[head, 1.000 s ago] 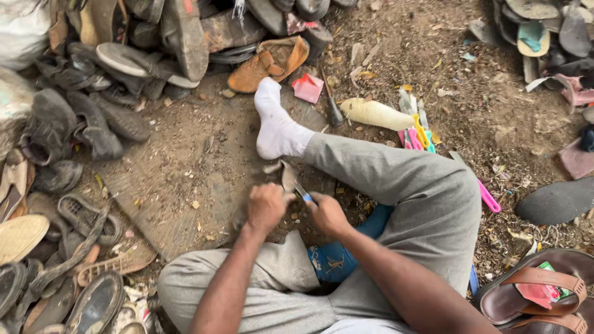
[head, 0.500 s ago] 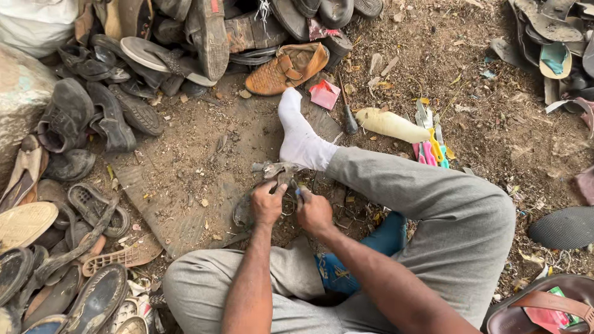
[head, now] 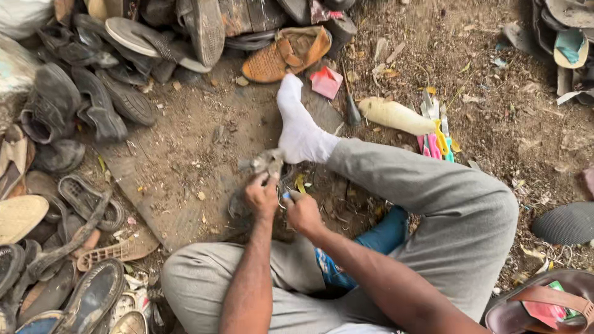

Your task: The person repairs various shoes and sandals by hand using a small blade and stitching tools, cutting materials and joining parts while sitting on a ground littered with footwear.

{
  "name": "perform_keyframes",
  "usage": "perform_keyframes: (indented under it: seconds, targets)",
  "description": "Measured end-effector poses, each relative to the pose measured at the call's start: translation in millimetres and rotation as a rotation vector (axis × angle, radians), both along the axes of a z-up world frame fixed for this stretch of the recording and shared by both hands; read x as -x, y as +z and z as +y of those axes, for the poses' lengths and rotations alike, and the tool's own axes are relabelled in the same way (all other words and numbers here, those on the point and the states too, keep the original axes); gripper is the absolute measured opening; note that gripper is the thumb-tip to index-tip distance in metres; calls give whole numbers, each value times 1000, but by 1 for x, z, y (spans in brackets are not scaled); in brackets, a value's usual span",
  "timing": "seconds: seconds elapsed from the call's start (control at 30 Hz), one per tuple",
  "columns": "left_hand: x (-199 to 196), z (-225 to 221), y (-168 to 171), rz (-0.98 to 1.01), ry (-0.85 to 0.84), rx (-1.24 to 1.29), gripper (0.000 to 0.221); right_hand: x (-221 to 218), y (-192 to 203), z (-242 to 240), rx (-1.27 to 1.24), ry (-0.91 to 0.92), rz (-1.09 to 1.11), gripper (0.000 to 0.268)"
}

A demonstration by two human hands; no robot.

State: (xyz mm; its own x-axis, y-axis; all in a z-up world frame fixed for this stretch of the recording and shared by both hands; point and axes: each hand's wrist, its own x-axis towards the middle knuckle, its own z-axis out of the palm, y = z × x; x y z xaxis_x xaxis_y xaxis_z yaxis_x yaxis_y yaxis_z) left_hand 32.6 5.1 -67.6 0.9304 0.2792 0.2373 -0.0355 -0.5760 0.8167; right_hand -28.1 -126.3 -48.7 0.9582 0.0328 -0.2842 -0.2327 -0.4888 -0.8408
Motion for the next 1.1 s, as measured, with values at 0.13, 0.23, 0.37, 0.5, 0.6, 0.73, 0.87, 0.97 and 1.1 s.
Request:
perform_keyframes:
  seconds: [0.13, 0.23, 0.37, 0.5, 0.6, 0.73, 0.87, 0.97, 1.1]
  targets:
    - [4, -3, 13, 22, 68, 136, 33, 43, 21, 8, 8, -94, -72, 22]
    - [5, -4, 18, 350, 188, 209, 32, 40, 26, 4, 45, -69, -20, 25]
    - [14, -12, 6, 162, 245, 208, 35, 1, 31, 14, 82, -111, 25, 27]
    - [5, -39, 1, 129, 354, 407, 34, -8, 39, -9, 107, -99, 86, 29]
    - [-3, -45, 4, 113, 351, 643, 33, -20, 45, -25, 177, -18, 70, 28]
    - [-1, -40, -1, 7, 304, 720, 33, -2, 51, -28, 304, 139, 41, 28]
    - [8, -31, 1, 122, 301, 785, 29, 36, 61, -32, 268, 145, 193, 38]
    - [8, -19, 0, 17, 318, 1096, 25, 36, 62, -27, 254, 141, 157, 37]
    - [20, -13, -7, -18, 390, 1106, 22, 23, 62, -13, 179, 155, 49, 28]
